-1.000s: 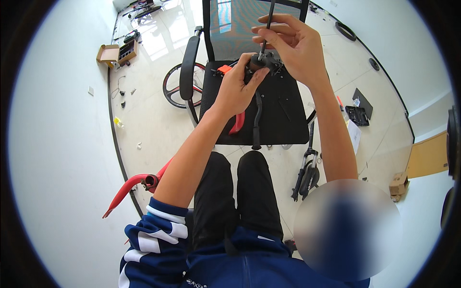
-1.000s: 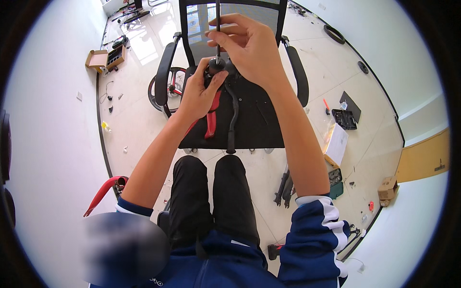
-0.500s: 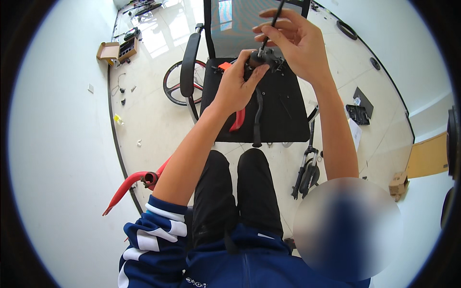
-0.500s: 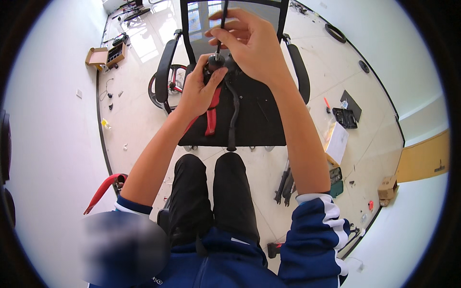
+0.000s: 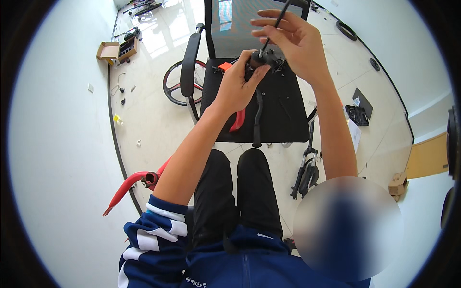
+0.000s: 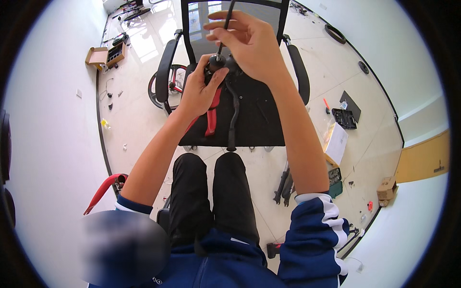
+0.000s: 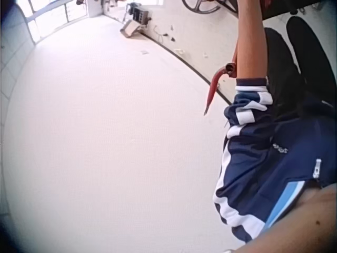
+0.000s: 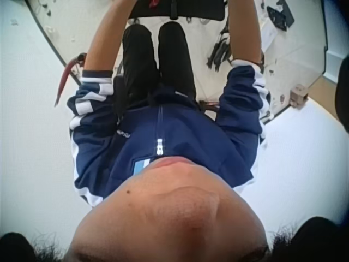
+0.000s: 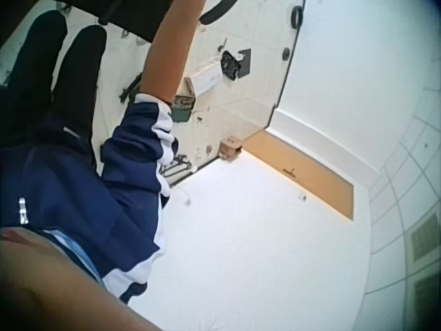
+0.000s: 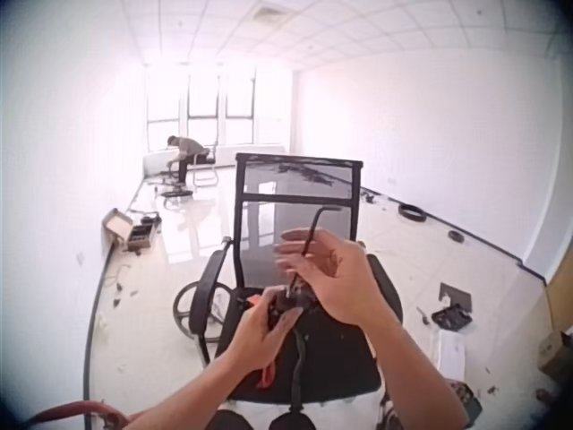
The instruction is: The person assembles a bicycle fork by inserting a headset into the red fork steerer tube and tightening it with an Allen key. The person then attaches the headset to the fork and secures it.
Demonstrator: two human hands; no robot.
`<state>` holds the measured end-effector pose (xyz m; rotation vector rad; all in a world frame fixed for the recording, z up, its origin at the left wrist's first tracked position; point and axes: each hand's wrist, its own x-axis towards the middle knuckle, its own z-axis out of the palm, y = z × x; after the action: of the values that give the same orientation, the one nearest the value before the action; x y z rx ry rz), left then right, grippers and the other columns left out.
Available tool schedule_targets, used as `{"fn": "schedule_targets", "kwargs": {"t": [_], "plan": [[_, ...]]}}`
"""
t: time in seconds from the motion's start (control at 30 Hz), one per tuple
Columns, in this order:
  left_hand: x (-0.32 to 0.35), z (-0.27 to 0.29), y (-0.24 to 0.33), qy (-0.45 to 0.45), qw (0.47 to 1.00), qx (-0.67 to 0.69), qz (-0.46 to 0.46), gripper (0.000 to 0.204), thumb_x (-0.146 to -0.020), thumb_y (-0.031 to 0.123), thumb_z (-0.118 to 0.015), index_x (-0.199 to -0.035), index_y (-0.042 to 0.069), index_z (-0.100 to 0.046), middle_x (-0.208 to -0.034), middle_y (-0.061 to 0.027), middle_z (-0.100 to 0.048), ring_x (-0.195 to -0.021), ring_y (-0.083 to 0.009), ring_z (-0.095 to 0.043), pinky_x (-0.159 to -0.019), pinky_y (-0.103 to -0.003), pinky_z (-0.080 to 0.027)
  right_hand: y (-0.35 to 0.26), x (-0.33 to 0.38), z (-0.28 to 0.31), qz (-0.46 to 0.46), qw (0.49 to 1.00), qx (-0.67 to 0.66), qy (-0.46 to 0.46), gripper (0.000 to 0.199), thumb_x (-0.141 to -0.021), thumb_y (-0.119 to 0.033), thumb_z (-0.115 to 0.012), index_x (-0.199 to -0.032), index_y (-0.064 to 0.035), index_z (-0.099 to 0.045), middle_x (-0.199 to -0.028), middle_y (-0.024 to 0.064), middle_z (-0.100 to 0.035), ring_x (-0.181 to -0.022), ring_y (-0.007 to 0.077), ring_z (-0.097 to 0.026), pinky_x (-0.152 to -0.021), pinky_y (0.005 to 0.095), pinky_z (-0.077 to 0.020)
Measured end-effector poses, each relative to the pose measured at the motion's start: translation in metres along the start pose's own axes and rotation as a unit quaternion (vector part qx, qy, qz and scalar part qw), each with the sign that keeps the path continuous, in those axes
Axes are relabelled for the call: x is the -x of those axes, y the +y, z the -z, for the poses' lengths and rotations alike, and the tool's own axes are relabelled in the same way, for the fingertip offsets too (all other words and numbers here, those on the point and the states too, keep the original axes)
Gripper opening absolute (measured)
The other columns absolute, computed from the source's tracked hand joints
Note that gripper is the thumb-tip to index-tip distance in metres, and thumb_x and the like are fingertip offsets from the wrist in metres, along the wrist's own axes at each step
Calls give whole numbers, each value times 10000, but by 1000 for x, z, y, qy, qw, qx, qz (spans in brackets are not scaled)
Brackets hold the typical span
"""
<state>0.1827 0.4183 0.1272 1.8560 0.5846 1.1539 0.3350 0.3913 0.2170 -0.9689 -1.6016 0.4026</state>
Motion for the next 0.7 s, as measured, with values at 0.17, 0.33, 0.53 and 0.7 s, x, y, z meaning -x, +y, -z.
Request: {"fn": "schedule_targets", "kwargs": {"t": [0.17,0.33,0.53,0.7], "plan": [[1,-2,-1,5,1000,-7,-14,269,-961,210,-627,-1128,35,-509,-792,-46,-570,-693,-136,-494,-676,-260,-433,1,5,6,0,998,-57,-22,214,-886,-163,-708,-1036,-11,-706,-937,111,-738,-888,185,-730,-802,263,-560],[0,-1,-1,9,1000,-10,-15,273,-965,226,-620,-1126,35,-510,-791,-48,-581,-693,-139,-505,-673,-263,-434,-4,2,6,-17,992,125,-28,173,-916,-79,-661,-1069,-6,-695,-985,135,-732,-936,217,-722,-778,271,-583],[-1,0,-1,6,1000,-17,-8,280,-966,232,-621,-1128,32,-512,-791,-49,-586,-688,-140,-509,-673,-262,-435,-5,7,-4,-12,993,-113,30,181,-851,-168,-743,-948,-15,-732,-873,93,-744,-821,172,-731,-786,266,-563],[4,0,2,4,1000,-3,-1,258,-966,210,-619,-1121,33,-512,-780,-42,-586,-699,-122,-503,-678,-253,-433,-4,10,3,-15,993,113,3,237,-843,-154,-743,-1035,-20,-706,-863,85,-749,-815,185,-735,-763,272,-570]]}}
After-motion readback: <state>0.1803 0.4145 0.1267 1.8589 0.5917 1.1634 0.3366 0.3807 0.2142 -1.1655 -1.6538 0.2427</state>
